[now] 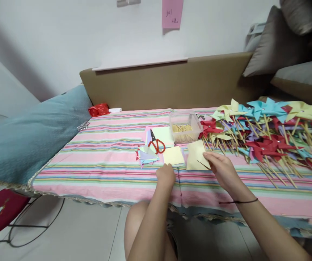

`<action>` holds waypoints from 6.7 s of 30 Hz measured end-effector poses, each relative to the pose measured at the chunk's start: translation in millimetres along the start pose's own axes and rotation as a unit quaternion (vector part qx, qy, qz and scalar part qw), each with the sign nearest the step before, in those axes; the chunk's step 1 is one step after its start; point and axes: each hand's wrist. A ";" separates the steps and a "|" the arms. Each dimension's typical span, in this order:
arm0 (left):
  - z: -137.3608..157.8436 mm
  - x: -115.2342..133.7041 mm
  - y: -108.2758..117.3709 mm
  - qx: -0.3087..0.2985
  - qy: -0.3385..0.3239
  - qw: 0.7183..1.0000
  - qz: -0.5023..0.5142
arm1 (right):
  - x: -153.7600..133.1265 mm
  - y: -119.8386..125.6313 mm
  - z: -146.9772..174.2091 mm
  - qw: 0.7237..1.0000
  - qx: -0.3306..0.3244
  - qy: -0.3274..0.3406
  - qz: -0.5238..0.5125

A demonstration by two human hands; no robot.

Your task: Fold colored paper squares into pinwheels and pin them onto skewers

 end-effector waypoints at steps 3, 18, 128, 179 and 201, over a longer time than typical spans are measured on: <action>0.6 -3.1 -1.8 0.009 0.003 1.000 0.027 | -3.7 3.9 23.6 0.994 0.000 -0.050 -0.101; 96.6 46.1 -7.0 0.099 -0.150 0.705 0.686 | -14.5 6.2 120.4 0.948 -0.026 -0.122 -0.293; 171.1 67.0 6.7 0.030 -0.261 0.836 0.482 | -21.7 48.3 182.6 0.981 -0.097 -0.123 -0.112; 165.6 76.1 -14.9 0.010 -0.174 0.838 0.518 | -18.6 59.2 180.8 0.974 -0.122 -0.157 -0.111; 169.8 74.7 -14.4 -0.008 -0.166 0.833 0.527 | -17.9 60.8 182.0 0.972 -0.130 -0.173 -0.093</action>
Point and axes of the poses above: each hand's wrist, its own z-axis away from the middle knuckle, its own y-axis out of the back of the hand, x = y × z, and after that the axes turned 9 degrees about -y, right-handed
